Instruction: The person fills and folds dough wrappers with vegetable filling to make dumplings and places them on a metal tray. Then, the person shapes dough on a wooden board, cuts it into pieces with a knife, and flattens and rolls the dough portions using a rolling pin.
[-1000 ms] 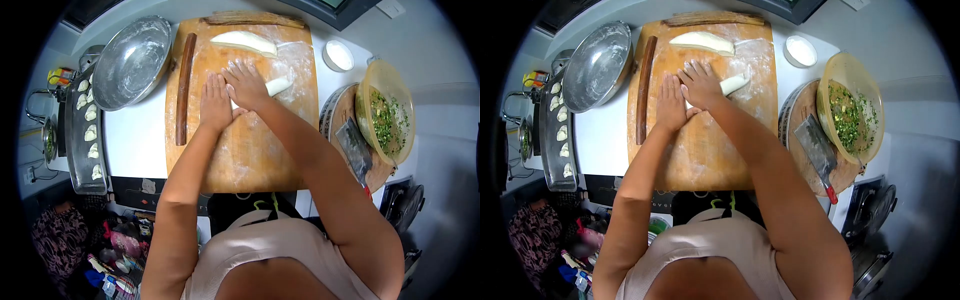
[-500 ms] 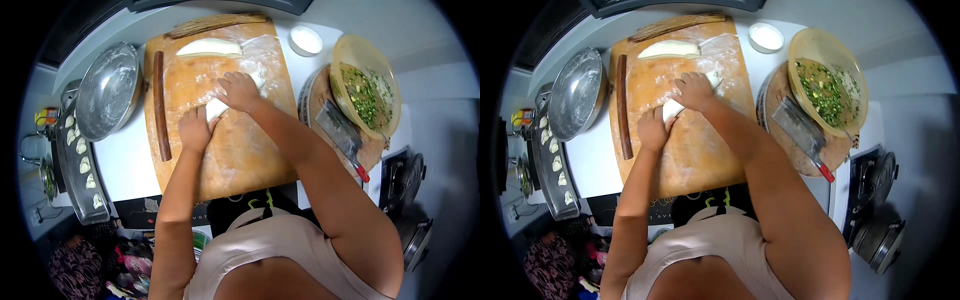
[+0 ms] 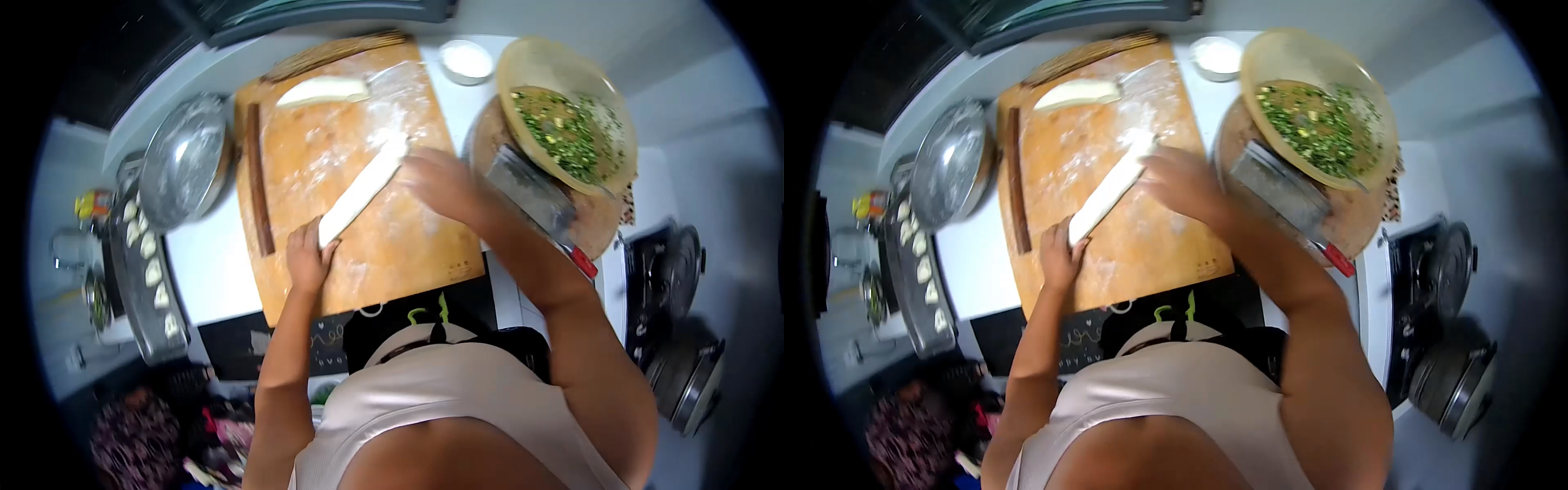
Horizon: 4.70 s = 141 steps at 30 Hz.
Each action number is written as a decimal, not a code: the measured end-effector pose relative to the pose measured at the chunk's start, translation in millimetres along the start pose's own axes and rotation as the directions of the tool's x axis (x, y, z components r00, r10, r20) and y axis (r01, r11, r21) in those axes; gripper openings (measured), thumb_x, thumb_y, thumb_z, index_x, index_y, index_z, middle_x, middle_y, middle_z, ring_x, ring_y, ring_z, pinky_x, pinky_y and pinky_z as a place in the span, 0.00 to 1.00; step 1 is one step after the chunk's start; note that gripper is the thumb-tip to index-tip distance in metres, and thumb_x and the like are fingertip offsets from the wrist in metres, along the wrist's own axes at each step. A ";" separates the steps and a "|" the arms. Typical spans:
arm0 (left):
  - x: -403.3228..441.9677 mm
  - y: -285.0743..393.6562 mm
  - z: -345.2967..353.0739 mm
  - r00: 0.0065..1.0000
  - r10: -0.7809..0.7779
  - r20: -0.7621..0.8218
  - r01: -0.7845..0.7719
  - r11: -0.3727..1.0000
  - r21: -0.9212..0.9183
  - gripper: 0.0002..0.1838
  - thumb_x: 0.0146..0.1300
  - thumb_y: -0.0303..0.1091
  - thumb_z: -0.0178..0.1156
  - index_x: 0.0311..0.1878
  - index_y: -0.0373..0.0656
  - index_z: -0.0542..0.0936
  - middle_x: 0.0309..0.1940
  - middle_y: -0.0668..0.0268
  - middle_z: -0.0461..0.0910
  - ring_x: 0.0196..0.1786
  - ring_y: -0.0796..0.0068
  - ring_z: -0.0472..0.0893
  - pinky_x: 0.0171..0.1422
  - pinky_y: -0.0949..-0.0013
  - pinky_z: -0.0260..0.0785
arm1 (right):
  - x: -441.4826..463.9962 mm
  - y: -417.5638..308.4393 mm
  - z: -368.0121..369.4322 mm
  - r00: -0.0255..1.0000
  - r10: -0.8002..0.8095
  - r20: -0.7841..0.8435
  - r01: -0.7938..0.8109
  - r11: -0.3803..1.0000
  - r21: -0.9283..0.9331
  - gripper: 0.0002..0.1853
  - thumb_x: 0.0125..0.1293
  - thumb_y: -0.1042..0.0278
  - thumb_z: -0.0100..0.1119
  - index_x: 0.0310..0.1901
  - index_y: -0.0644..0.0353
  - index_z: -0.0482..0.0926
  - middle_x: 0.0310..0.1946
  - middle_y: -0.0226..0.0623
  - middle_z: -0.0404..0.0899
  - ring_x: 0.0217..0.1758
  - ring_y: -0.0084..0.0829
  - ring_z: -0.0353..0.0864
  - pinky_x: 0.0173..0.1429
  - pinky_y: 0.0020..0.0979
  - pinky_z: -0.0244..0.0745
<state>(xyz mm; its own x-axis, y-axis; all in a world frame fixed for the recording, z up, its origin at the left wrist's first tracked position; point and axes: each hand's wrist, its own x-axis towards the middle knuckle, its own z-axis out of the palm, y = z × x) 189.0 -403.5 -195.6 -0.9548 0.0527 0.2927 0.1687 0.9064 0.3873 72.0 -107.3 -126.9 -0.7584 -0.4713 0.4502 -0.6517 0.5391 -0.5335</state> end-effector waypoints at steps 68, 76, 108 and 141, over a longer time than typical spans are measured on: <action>20.0 -0.6 -11.4 0.992 0.120 -0.050 -0.127 0.972 -0.198 0.26 0.46 0.40 0.70 0.48 0.40 0.76 0.46 0.55 0.76 0.53 0.54 0.73 0.61 0.54 0.62 | -39.2 -159.5 38.5 0.679 0.620 0.393 -0.421 0.767 -0.483 0.08 0.70 0.64 0.45 0.40 0.60 0.70 0.28 0.50 0.80 0.33 0.53 0.81 0.39 0.51 0.74; 27.7 3.0 6.6 0.996 0.061 0.059 -0.052 0.988 -0.143 0.23 0.46 0.40 0.71 0.43 0.39 0.76 0.42 0.55 0.77 0.48 0.53 0.75 0.55 0.55 0.65 | -45.4 -131.5 63.8 0.681 0.579 0.448 -0.370 0.801 -0.471 0.08 0.66 0.71 0.44 0.43 0.60 0.70 0.34 0.51 0.81 0.37 0.50 0.82 0.40 0.49 0.75; 95.8 -3.8 9.1 0.957 0.212 -0.198 -0.212 0.977 0.020 0.20 0.50 0.33 0.62 0.47 0.38 0.75 0.44 0.50 0.75 0.47 0.48 0.74 0.57 0.49 0.63 | -21.4 -101.4 26.4 0.813 0.531 0.237 -0.409 0.812 -0.416 0.08 0.70 0.61 0.47 0.43 0.56 0.68 0.24 0.47 0.78 0.29 0.52 0.80 0.34 0.52 0.72; 129.7 54.5 71.9 0.985 0.146 0.087 -0.127 0.973 -0.195 0.29 0.48 0.39 0.71 0.49 0.35 0.72 0.45 0.48 0.75 0.50 0.48 0.74 0.57 0.53 0.67 | -16.4 -36.8 -18.5 0.747 0.534 0.396 -0.273 0.790 -0.549 0.11 0.66 0.70 0.44 0.48 0.58 0.70 0.28 0.45 0.81 0.31 0.47 0.83 0.34 0.49 0.75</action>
<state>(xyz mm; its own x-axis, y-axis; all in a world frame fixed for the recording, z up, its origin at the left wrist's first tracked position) 56.8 -317.1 -199.4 -0.9376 0.2206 0.2689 0.3329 0.7934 0.5097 108.2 -106.4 -101.4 -0.9110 -0.3405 -0.2327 -0.3121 0.9380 -0.1508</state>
